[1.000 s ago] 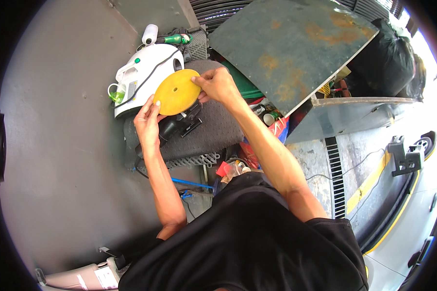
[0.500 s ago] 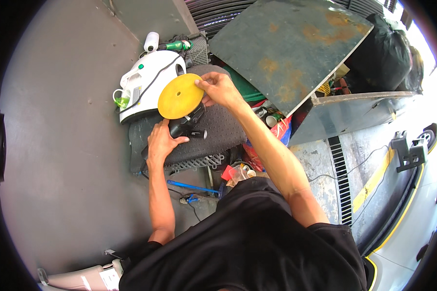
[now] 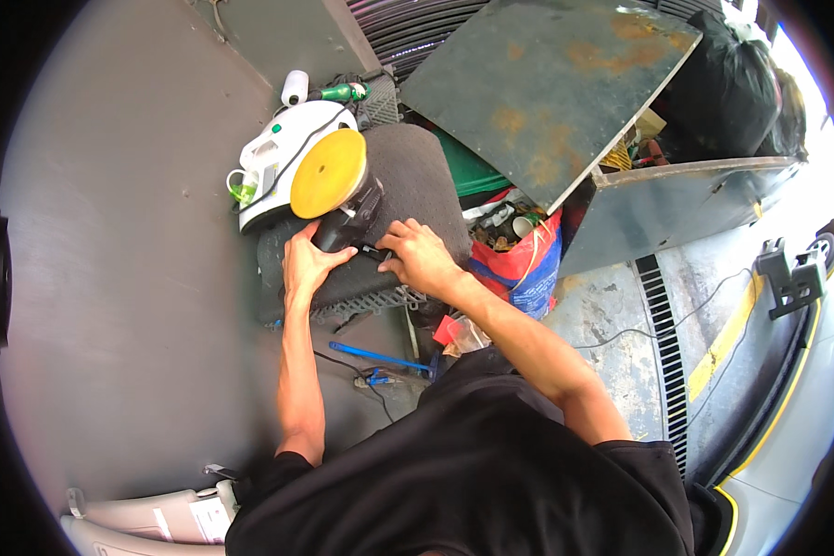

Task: The person selects a yellow polishing pad from a wall rack, attaches it to a handheld polisher, and then sits on the floor to polish the lower side skirt of a white SUV. The person moves the polisher along the vehicle's bodywork before stopping and placing the tool down.

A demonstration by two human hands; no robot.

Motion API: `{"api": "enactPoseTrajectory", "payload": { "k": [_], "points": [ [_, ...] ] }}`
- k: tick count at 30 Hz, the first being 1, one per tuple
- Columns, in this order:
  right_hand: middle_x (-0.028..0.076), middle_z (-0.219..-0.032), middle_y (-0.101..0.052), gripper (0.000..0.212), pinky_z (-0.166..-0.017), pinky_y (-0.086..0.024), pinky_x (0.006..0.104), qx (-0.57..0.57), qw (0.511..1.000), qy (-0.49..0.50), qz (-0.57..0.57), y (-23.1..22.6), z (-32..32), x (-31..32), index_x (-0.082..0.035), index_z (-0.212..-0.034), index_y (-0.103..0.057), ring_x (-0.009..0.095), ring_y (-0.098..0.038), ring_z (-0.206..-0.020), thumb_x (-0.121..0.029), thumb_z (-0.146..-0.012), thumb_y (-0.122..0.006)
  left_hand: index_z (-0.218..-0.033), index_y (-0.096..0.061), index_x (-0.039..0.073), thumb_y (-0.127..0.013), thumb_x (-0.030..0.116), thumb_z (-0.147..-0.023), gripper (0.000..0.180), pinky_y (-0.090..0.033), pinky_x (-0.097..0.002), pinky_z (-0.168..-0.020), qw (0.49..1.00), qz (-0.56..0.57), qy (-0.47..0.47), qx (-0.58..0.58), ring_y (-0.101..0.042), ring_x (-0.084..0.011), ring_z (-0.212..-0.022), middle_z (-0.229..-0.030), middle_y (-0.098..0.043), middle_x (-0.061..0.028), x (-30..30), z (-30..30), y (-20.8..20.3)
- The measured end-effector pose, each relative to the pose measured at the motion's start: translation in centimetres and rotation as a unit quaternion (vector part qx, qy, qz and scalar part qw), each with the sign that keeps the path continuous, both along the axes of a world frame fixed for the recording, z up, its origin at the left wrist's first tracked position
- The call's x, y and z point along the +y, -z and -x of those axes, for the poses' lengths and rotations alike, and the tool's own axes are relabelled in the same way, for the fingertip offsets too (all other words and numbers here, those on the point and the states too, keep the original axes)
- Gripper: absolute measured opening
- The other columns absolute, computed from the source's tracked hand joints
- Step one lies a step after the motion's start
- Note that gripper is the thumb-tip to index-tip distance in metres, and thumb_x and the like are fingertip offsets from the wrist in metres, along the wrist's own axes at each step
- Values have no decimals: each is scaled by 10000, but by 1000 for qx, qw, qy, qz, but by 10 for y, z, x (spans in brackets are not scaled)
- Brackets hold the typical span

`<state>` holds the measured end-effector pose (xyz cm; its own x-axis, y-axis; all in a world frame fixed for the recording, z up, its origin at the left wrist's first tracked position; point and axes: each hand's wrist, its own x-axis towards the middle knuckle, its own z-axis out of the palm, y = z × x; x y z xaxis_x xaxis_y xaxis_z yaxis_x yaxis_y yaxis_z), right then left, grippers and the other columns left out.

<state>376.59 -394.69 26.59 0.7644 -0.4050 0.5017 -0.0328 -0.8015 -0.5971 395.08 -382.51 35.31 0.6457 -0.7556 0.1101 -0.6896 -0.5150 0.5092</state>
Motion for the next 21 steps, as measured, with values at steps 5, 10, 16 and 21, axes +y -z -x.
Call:
{"api": "enactPoseTrajectory", "payload": {
  "k": [5, 10, 16, 21],
  "points": [
    [105, -1093, -653, 278, -942, -506, 447, 22, 998, 44, -28, 0, -13, -6, -65, -1091, -715, 332, -611, -1078, -152, -834, -775, -1131, -745, -1, -956, 222, -648, 572, -554, -320, -791, 984, 92, 93, 119, -684, -125, -833, -946, -767, -66, 30, 10, -28],
    [117, -1126, -647, 374, -993, -487, 461, 20, 996, 87, -23, -7, -19, 3, -54, -1179, -684, 348, -593, -1137, -129, -823, -773, -1092, -725, -25, -896, 268, -717, 506, -532, -297, -822, 899, 121, 187, 377, -677, -145, -872, -978, -743, -68, 65, 33, -45],
    [117, -1252, -668, 571, -957, -522, 368, -127, 854, -62, -501, -33, 56, 5, -18, -1464, -516, 239, -648, -1104, -386, -1041, -625, -1304, -543, -74, -917, 305, -651, 842, -600, -390, -766, 699, 102, 371, 602, -717, -251, -852, -1020, -703, -174, 91, 78, -17],
    [164, -1574, -451, 961, -1171, -360, 487, -254, 649, -248, -673, -51, 167, 29, -46, -1592, -338, 308, -461, -1420, -773, -966, -401, -1347, -480, -85, -949, 335, -675, 922, -576, -391, -781, 417, 30, 496, 761, -679, -268, -922, -1057, -646, -195, 92, 141, 34]
  ]
}}
